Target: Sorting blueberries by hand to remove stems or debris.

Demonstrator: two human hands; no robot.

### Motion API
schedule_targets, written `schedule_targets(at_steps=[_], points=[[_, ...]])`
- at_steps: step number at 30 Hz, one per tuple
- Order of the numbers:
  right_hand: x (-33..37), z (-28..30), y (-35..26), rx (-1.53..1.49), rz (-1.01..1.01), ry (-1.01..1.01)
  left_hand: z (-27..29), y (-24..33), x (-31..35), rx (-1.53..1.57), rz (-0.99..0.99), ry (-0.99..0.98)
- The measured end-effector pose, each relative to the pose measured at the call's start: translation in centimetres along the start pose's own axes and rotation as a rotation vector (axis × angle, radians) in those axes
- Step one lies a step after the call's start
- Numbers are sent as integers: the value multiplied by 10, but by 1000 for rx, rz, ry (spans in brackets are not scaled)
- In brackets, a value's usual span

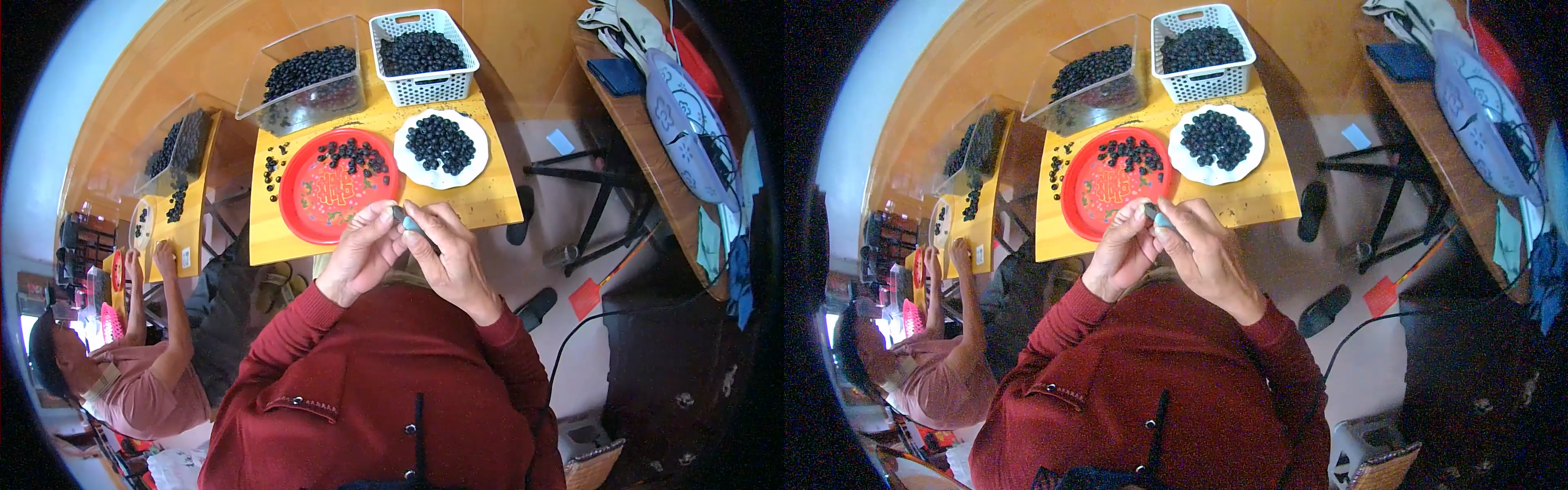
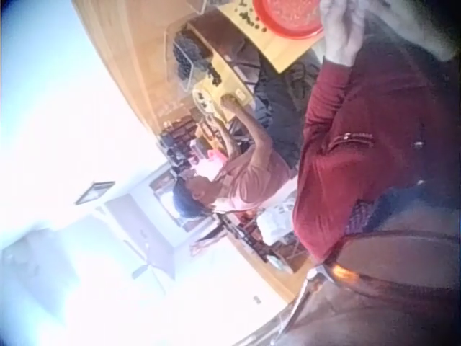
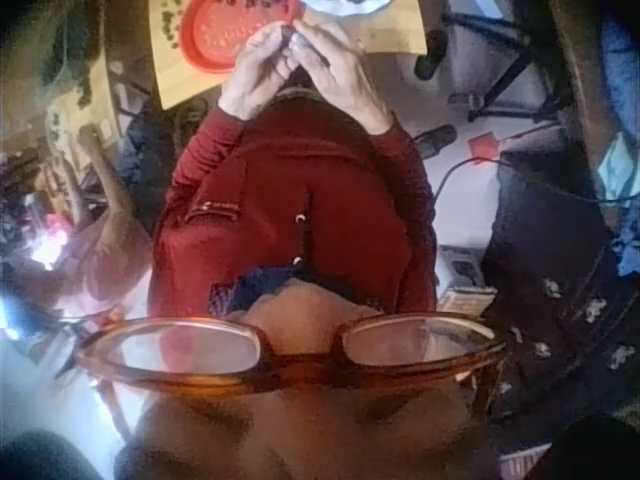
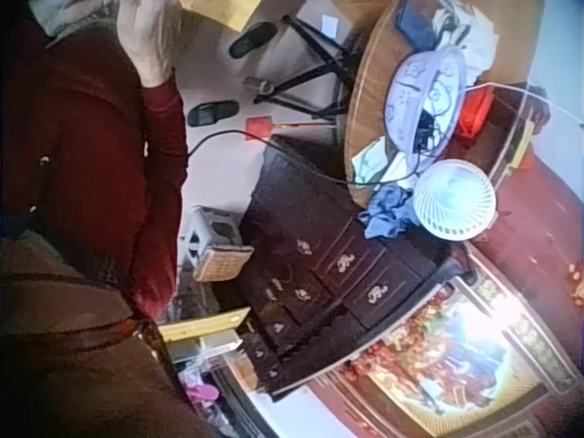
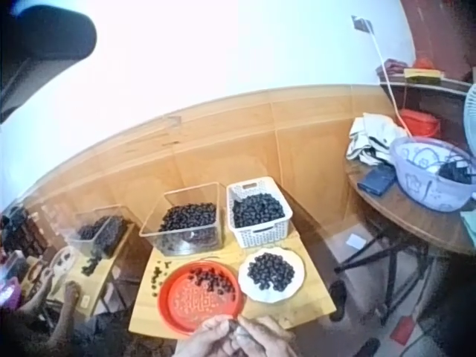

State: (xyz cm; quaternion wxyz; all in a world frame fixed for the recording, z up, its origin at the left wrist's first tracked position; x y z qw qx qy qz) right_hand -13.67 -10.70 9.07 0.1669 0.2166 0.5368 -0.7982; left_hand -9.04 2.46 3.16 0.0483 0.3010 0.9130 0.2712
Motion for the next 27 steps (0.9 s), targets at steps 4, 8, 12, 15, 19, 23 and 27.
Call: schedule_targets(at_steps=[4, 8, 12, 15, 19, 23, 27], points=[[4, 3, 2, 24, 5, 13, -3, -3, -1, -3, 14, -3], [7, 4, 6, 58, 4, 23, -5, -6, -2, -8, 20, 4], [10, 7, 11, 45, 22, 38, -7, -10, -3, -34, 45, 45], [12, 9, 12, 47, 1, 32, -3, -13, -3, -36, 57, 29], [16, 12, 12, 52, -12, 21, -8, -14, -1, -59, 60, 20], [21, 19, 31, -81, -96, 78, -20, -16, 2, -110, 43, -82], [20, 27, 23, -173, -183, 111, -26, -11, 0, -94, 30, -83]])
Point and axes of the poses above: each hand's wrist, its own x-axis away from the middle knuckle, its own z-axis out of the back of the hand, y = z × x, the point moved 6 cm from there along -x, towards the middle knuckle, and after that the axes turned 2 degrees about x, right-handed, at the moved point
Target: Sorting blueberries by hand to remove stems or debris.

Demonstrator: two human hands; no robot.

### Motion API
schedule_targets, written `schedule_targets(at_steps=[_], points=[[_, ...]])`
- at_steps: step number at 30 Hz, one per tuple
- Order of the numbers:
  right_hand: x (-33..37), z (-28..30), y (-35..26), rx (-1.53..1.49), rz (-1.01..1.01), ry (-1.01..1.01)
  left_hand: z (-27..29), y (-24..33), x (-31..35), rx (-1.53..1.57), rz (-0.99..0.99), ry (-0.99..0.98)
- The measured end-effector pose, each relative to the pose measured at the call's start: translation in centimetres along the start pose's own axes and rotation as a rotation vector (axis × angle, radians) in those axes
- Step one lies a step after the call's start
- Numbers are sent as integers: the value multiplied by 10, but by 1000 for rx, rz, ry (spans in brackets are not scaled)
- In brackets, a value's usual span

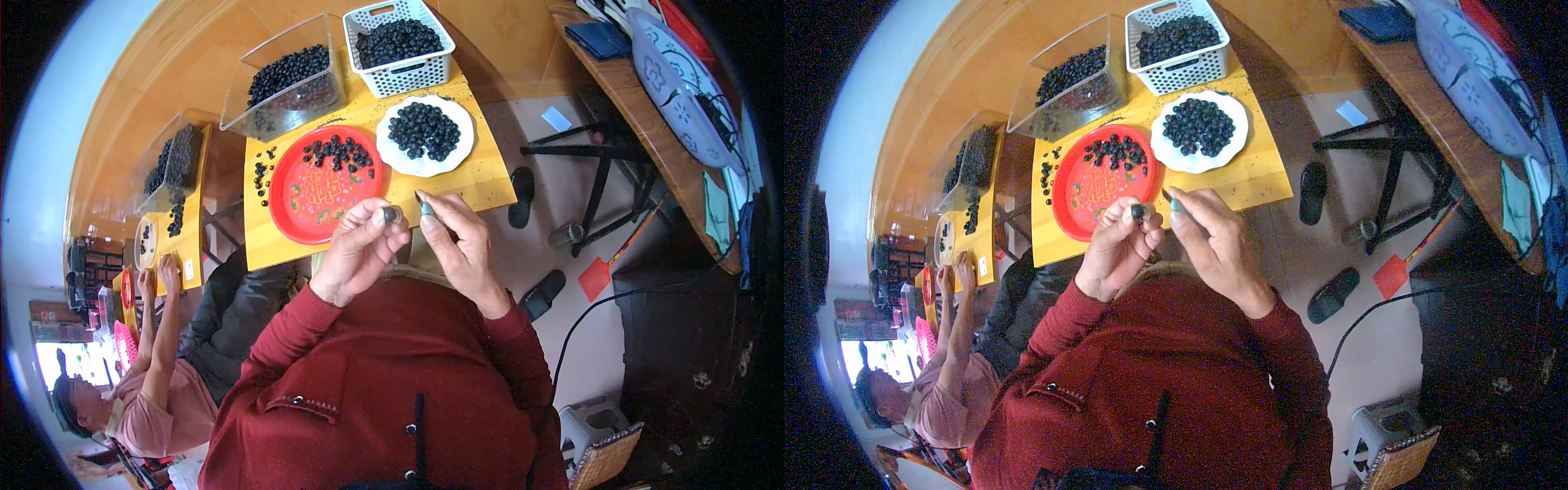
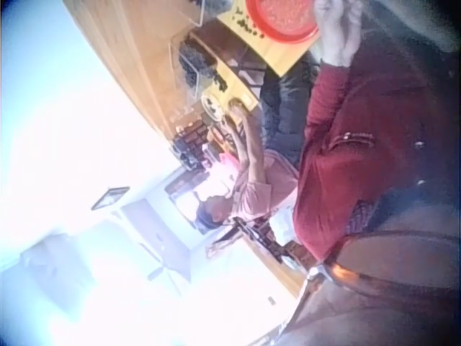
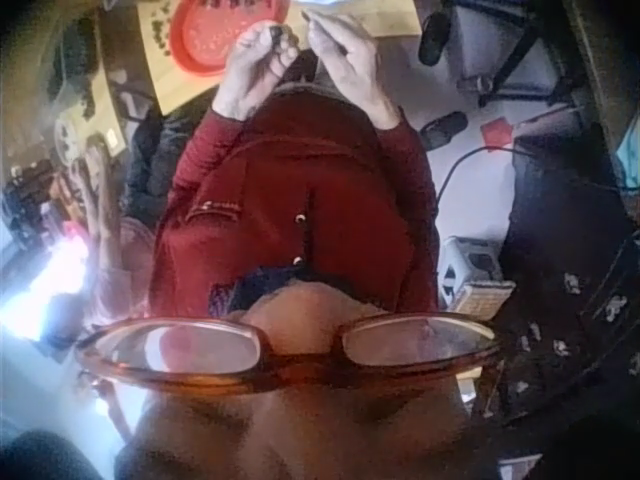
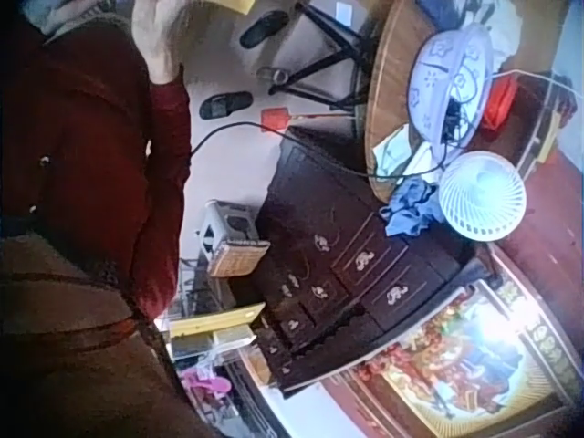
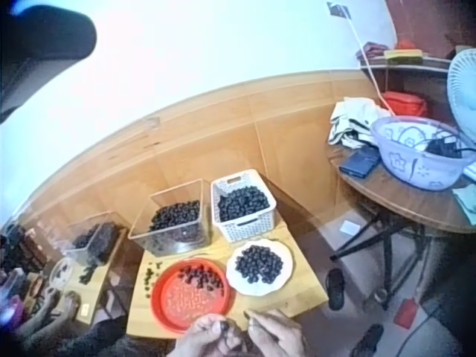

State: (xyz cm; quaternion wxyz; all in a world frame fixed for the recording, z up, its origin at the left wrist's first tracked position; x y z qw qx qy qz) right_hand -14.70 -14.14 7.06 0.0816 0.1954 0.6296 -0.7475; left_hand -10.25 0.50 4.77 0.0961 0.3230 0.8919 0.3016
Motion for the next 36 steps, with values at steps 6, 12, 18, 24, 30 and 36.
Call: schedule_targets(at_steps=[6, 12, 18, 24, 30, 36], points=[[0, -13, -1, -83, 47, 13, 13, -9, -1, -11, 11, 93], [5, -17, 15, -215, -85, 15, 6, -15, 4, -35, 58, 79], [11, -18, 27, -432, -340, 8, 15, -11, 7, -42, 70, 45], [25, -10, 56, -302, -297, 116, 51, 27, -11, -531, -81, 318], [44, -6, 76, -255, -317, 108, 97, 86, -45, -1335, -311, 437], [56, 10, 76, -247, -395, 187, 85, 89, -65, -1738, -413, 402]])
Point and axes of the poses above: each hand's wrist, its own x-axis away from the middle knuckle, its own z-axis out of the back of the hand, y = z × x, the point moved 6 cm from there along -x, towards the middle knuckle, and after that the axes turned 2 degrees about x, right-handed, at the moved point
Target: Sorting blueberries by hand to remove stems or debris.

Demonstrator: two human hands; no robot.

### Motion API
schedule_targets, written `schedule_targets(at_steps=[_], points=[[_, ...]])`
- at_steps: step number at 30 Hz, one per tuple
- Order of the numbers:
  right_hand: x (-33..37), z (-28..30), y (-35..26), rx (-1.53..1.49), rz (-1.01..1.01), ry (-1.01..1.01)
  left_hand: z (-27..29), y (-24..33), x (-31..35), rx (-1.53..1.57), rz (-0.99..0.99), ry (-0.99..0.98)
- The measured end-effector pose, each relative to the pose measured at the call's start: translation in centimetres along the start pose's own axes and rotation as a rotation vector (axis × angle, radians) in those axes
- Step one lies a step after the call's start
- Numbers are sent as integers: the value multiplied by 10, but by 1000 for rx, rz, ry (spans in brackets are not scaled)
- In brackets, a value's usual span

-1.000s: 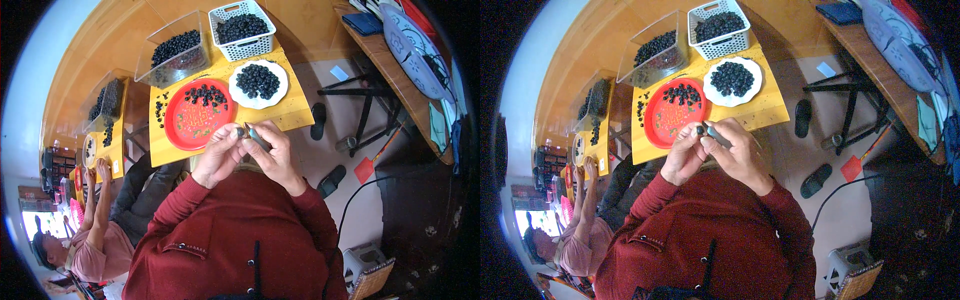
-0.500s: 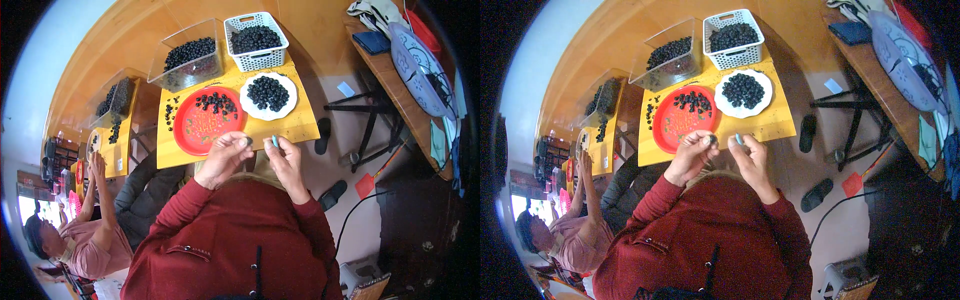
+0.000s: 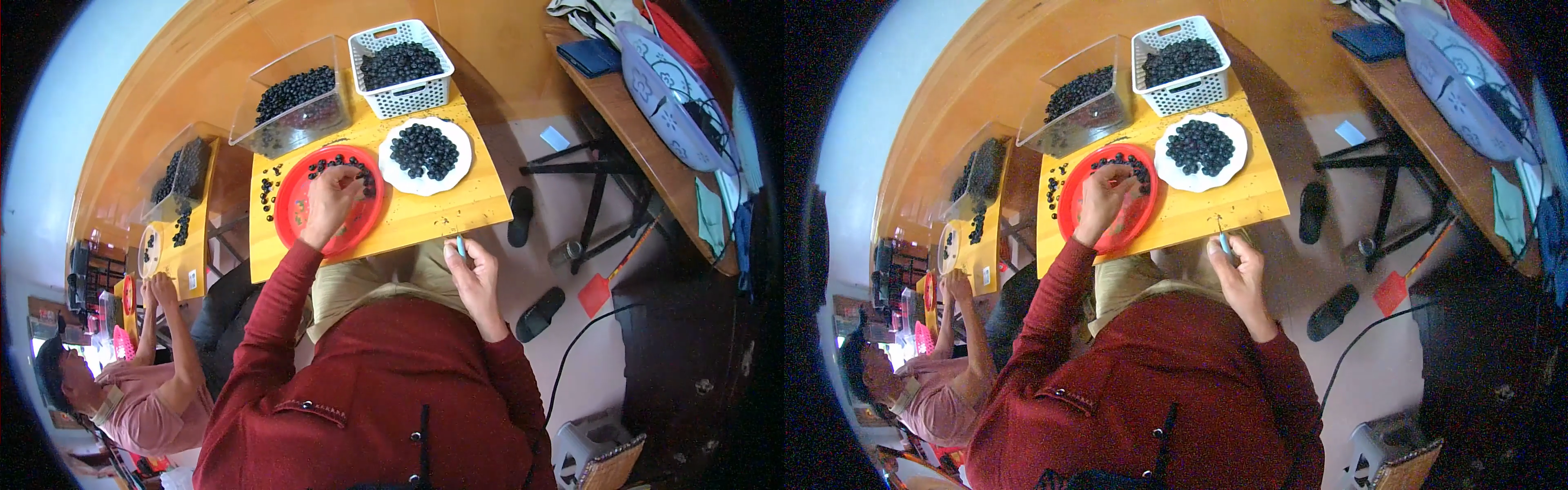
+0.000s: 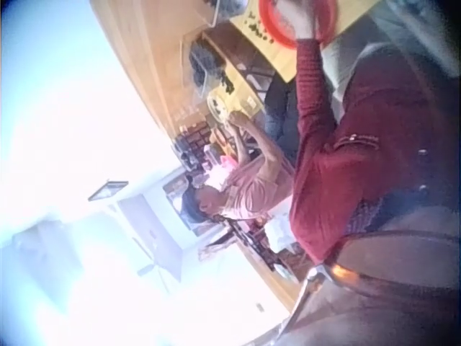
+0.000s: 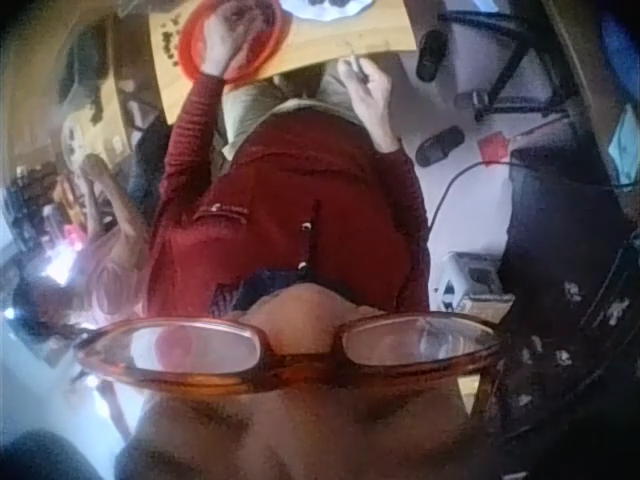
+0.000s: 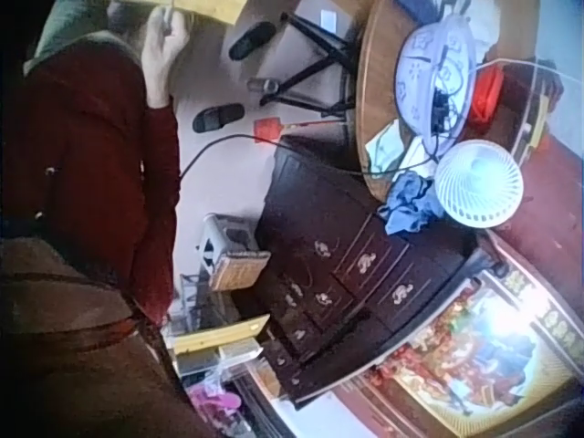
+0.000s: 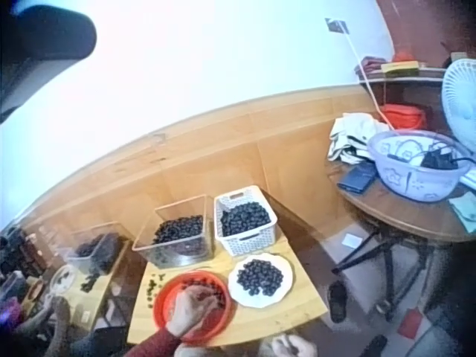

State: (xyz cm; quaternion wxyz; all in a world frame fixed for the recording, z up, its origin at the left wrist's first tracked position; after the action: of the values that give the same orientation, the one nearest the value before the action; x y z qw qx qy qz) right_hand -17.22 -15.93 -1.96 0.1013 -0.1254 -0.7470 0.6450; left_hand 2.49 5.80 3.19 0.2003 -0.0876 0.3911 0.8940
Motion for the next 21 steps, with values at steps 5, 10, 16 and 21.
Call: schedule_targets(at_steps=[5, 10, 16, 21], points=[[11, 16, 9, 22, 9, 53, -51, 46, -7, 55, -245, -119], [21, 28, 7, 47, 104, 109, -87, 58, -26, -242, -345, -293], [34, 46, 15, 6, -25, 182, -112, 53, -37, -396, -356, -398], [37, 47, 13, -17, -34, 202, -118, 51, -43, -384, -410, -444]])
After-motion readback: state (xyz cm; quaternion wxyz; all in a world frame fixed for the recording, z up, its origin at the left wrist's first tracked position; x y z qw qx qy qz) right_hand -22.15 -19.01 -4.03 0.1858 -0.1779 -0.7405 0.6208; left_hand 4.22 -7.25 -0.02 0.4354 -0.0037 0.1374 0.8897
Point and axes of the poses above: each hand's wrist, its own x-axis away from the middle knuckle, its own z-axis out of the back of the hand, y = z × x, the point moved 6 cm from there along -x, towards the middle knuckle, and after that the axes turned 2 degrees about x, right-handed, at the moved point
